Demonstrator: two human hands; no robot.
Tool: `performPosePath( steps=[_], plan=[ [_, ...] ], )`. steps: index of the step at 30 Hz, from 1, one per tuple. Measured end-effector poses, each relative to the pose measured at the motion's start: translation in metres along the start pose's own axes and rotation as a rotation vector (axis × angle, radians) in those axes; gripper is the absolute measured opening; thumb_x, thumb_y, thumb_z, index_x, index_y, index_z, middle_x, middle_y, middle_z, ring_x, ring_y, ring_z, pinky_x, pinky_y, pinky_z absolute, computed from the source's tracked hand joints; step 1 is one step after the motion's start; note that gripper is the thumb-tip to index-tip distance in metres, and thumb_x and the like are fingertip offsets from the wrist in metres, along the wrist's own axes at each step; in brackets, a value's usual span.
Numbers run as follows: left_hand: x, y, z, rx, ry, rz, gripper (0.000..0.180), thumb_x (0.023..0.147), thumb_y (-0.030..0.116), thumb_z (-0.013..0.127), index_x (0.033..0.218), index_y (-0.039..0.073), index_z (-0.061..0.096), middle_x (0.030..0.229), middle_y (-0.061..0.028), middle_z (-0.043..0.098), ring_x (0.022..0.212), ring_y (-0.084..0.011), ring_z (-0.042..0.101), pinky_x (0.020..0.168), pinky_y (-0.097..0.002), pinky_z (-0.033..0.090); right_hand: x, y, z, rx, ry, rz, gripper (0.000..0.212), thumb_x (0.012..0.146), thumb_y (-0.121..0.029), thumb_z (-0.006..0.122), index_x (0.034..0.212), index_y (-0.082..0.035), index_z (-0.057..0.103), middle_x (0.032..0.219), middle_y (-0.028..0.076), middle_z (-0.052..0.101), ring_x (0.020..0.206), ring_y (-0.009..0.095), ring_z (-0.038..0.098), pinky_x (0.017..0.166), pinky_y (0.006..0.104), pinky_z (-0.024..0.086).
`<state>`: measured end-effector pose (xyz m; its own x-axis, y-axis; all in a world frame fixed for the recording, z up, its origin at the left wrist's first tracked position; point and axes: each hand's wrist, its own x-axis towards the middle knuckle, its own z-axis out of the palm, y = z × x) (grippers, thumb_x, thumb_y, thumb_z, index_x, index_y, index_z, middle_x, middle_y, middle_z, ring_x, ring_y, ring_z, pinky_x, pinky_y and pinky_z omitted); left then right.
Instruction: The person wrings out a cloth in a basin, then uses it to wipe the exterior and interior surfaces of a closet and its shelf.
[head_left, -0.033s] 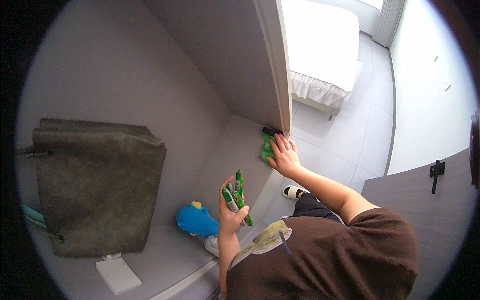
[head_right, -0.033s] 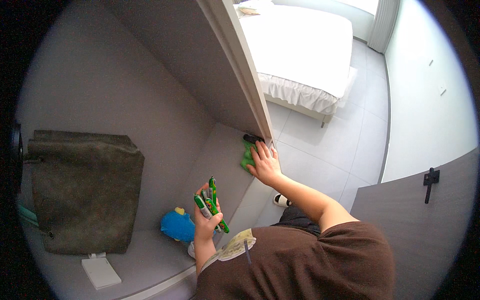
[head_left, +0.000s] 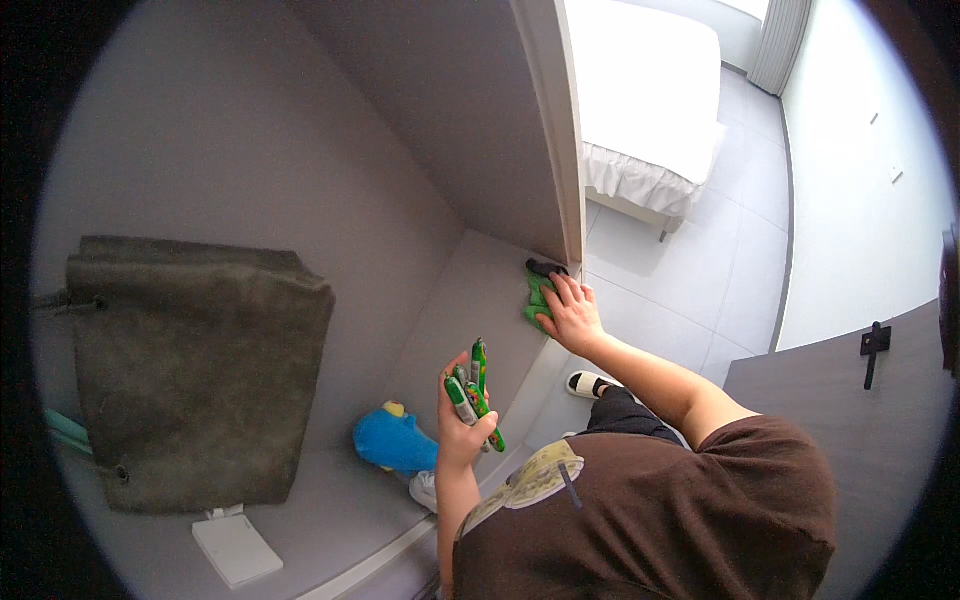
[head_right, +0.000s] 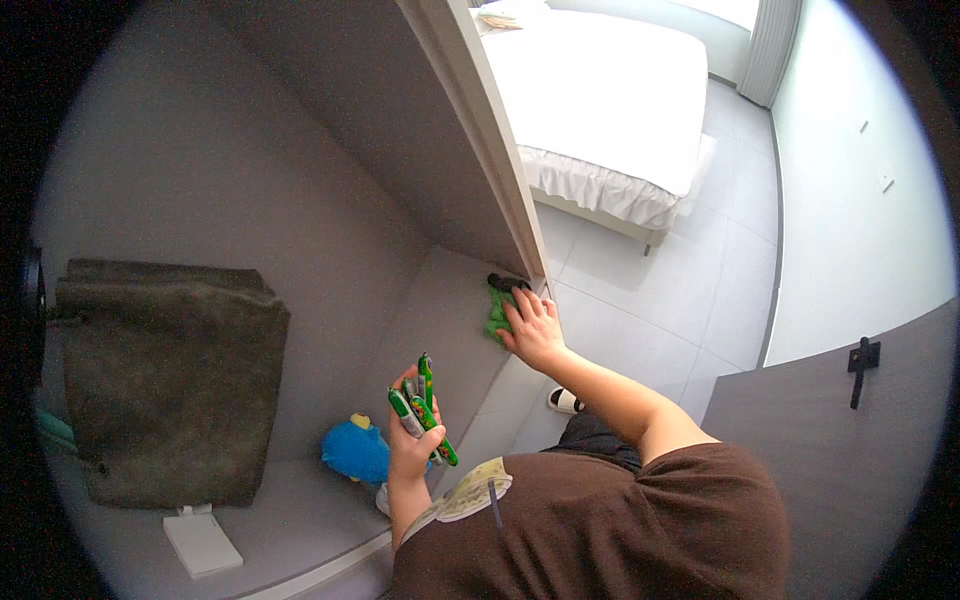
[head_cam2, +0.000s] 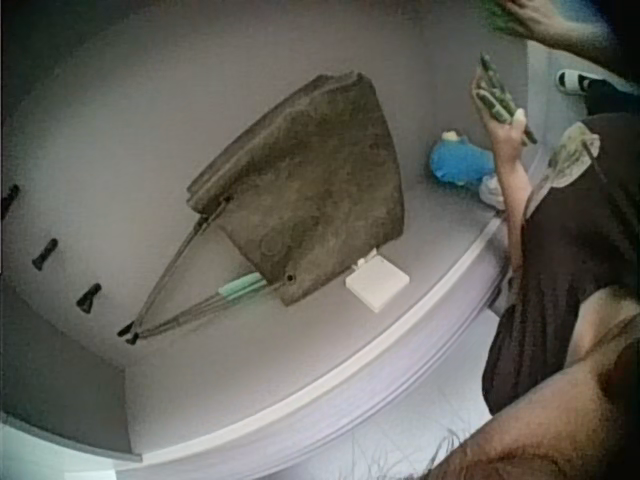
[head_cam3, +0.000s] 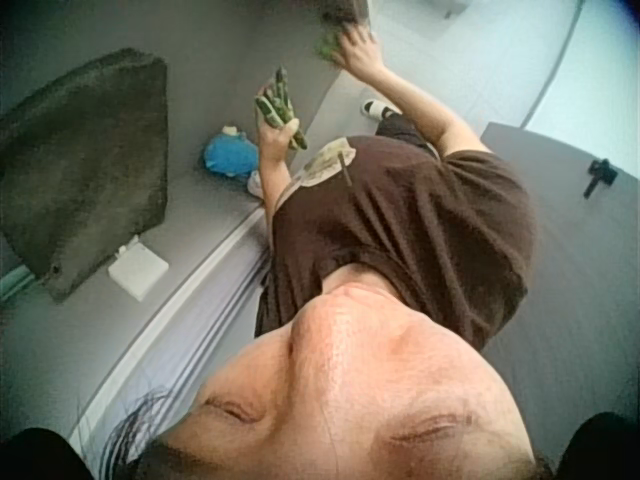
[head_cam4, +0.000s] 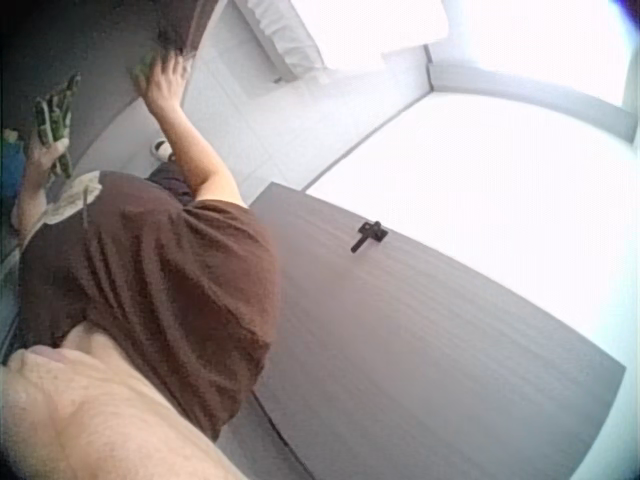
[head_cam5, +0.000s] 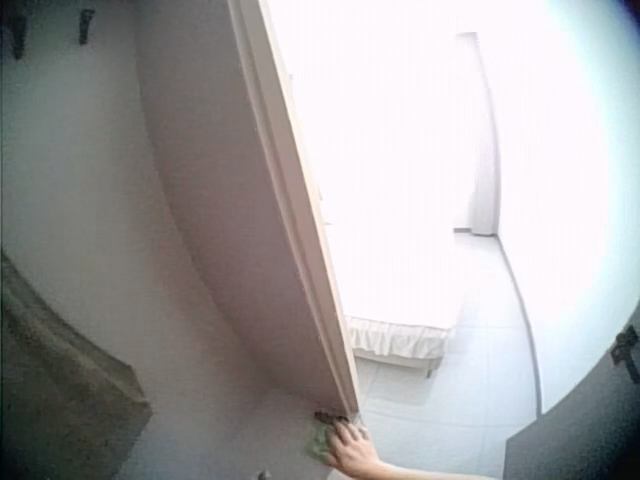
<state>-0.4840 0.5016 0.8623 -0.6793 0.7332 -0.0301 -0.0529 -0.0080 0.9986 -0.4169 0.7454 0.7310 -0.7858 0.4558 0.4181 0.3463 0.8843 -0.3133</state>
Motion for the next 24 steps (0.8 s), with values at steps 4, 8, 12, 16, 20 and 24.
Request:
performPosePath(
  steps=[4, 8, 12, 16, 20, 24],
  plan=[
    [-0.002, 0.003, 0.0, 0.007, 0.008, 0.007, 0.079, 0.062, -0.002, 0.059, 0.137, 0.008, 0.036, 0.102, -0.005, 0.049, 0.081, -0.0111, 0.05, 0.068, -0.0254, 0.047, 0.011, 0.019, -0.006, 0.106, -0.163, -0.06, 0.029, 0.077, -0.03, 0.068, 0.09, -0.009, 0.053, 0.098, 0.01, 0.054, 0.097, 0.028, 0.055, 0.07, 0.0353, 0.05],
    [-0.002, 0.006, 0.001, 0.114, 0.041, 0.024, 0.079, 0.063, -0.002, 0.058, 0.138, 0.009, 0.036, 0.104, -0.0051, 0.049, 0.083, -0.0119, 0.05, 0.069, -0.0263, 0.046, 0.062, 0.004, -0.041, 0.16, -0.424, -0.034, 0.027, 0.075, -0.023, 0.067, 0.096, -0.009, 0.056, 0.099, 0.01, 0.054, 0.094, 0.029, 0.056, 0.07, 0.0388, 0.05],
    [-0.006, 0.016, 0.007, 0.142, 0.054, 0.036, 0.079, 0.063, -0.002, 0.058, 0.138, 0.01, 0.037, 0.105, -0.0058, 0.05, 0.084, -0.0122, 0.051, 0.07, -0.0268, 0.046, 0.139, -0.019, -0.08, 0.074, 0.216, -0.392, 0.043, 0.077, -0.011, 0.058, 0.119, -0.01, 0.055, 0.114, 0.012, 0.055, 0.11, 0.03, 0.052, 0.091, 0.0428, 0.044],
    [-0.008, 0.015, 0.01, 0.166, 0.08, 0.058, 0.079, 0.061, 0.0, 0.06, 0.136, 0.01, 0.039, 0.103, -0.0062, 0.051, 0.083, -0.0125, 0.051, 0.069, -0.0264, 0.045, 0.201, -0.025, -0.061, -0.145, 0.292, -0.51, 0.041, 0.083, -0.012, 0.051, 0.124, -0.006, 0.055, 0.129, 0.013, 0.051, 0.126, 0.03, 0.042, 0.11, 0.0448, 0.027],
    [-0.008, 0.016, 0.007, 0.182, 0.107, 0.056, 0.078, 0.061, 0.002, 0.062, 0.135, 0.009, 0.04, 0.101, -0.0062, 0.052, 0.081, -0.0124, 0.052, 0.069, -0.0267, 0.045, 0.208, -0.019, -0.019, -0.809, -0.204, -0.721, 0.043, 0.091, -0.021, 0.043, 0.129, -0.004, 0.053, 0.145, 0.012, 0.037, 0.137, 0.027, 0.027, 0.117, 0.0477, 0.006],
    [-0.01, 0.004, 0.01, 0.153, 0.145, 0.067, 0.077, 0.061, 0.001, 0.061, 0.135, 0.008, 0.039, 0.1, -0.0053, 0.051, 0.081, -0.0123, 0.052, 0.069, -0.0271, 0.046, 0.194, 0.019, 0.038, -0.914, -0.249, -0.735, 0.049, 0.094, -0.029, 0.038, 0.133, -0.003, 0.048, 0.15, 0.011, 0.03, 0.141, 0.026, 0.021, 0.117, 0.0489, 0.001]
  ],
)
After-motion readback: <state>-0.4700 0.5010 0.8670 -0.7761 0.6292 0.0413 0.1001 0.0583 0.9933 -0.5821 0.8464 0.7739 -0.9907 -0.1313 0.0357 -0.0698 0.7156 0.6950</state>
